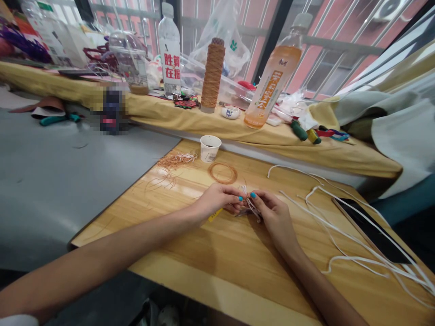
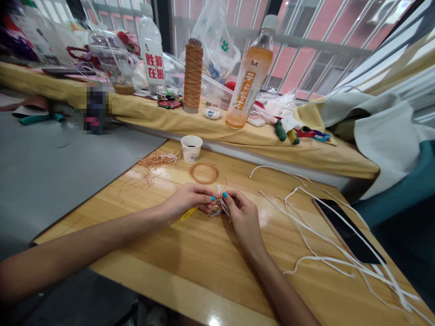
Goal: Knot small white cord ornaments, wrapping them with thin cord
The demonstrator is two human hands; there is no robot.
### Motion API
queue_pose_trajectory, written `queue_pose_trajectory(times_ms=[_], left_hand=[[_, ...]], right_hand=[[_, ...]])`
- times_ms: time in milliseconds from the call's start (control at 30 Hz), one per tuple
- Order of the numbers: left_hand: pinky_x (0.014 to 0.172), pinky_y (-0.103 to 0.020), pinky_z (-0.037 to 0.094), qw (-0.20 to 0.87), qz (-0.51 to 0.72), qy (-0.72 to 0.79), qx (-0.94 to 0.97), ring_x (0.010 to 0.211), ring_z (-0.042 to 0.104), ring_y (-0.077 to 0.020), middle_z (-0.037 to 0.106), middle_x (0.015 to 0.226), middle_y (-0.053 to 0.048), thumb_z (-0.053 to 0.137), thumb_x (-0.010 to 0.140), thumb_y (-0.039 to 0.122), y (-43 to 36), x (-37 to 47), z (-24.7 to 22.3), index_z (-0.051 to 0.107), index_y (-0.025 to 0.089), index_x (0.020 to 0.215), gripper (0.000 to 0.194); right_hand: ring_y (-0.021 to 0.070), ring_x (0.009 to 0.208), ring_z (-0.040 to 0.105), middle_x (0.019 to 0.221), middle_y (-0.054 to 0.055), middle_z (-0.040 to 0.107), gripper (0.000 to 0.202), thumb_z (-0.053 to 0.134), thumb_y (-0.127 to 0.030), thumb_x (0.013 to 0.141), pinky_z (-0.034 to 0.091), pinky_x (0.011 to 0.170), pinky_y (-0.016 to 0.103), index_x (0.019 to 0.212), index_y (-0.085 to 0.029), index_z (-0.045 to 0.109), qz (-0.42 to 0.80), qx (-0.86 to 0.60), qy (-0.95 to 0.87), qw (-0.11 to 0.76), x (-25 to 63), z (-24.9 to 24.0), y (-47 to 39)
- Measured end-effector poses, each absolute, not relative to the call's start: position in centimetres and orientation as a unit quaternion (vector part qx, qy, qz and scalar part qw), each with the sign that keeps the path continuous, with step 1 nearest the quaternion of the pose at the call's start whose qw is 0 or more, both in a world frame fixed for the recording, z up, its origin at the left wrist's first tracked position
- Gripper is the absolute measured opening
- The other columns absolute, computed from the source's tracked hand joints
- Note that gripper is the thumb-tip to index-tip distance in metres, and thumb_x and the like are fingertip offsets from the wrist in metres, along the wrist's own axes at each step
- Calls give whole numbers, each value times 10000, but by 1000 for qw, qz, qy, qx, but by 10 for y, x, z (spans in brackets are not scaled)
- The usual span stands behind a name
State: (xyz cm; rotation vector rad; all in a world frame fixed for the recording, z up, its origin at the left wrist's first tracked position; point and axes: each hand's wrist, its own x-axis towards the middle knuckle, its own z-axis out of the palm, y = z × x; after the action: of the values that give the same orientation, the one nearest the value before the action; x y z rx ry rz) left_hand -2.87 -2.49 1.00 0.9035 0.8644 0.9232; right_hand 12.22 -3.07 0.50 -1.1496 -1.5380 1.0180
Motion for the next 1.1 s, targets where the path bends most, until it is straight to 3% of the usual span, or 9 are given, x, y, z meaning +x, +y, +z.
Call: queue_pose_trajectory(times_ms=[400, 933, 1100], left_hand=[[601, -204, 452, 651, 414, 417, 482, 537, 532, -66, 629, 640, -24, 564, 658, 118, -25, -28, 12, 652, 90, 742, 124], [637, -210, 441, 548, 434, 439, 565, 635, 554, -104, 646, 741, -15, 507, 679, 140, -23, -28, 1, 653, 145, 794, 186], [612, -210, 438, 501, 424, 463, 596, 627, 546, -106, 635, 756, -27, 472, 693, 137, -26, -29, 6, 636, 136, 837, 219]], right_hand=[[158, 692, 619, 763, 36, 662, 229, 628, -366, 636, 503, 625, 277, 759, -179, 578, 446, -463, -605, 470, 122, 8, -31], [137, 744, 601, 830, 28, 633, 263, 582, -322, 690, 488, 696, 282, 920, -197, 555, 476, -429, -616, 458, 126, 1, -25], [134, 722, 584, 828, 23, 604, 256, 557, -341, 706, 487, 633, 268, 925, -211, 532, 437, -432, -628, 478, 130, 0, -20]])
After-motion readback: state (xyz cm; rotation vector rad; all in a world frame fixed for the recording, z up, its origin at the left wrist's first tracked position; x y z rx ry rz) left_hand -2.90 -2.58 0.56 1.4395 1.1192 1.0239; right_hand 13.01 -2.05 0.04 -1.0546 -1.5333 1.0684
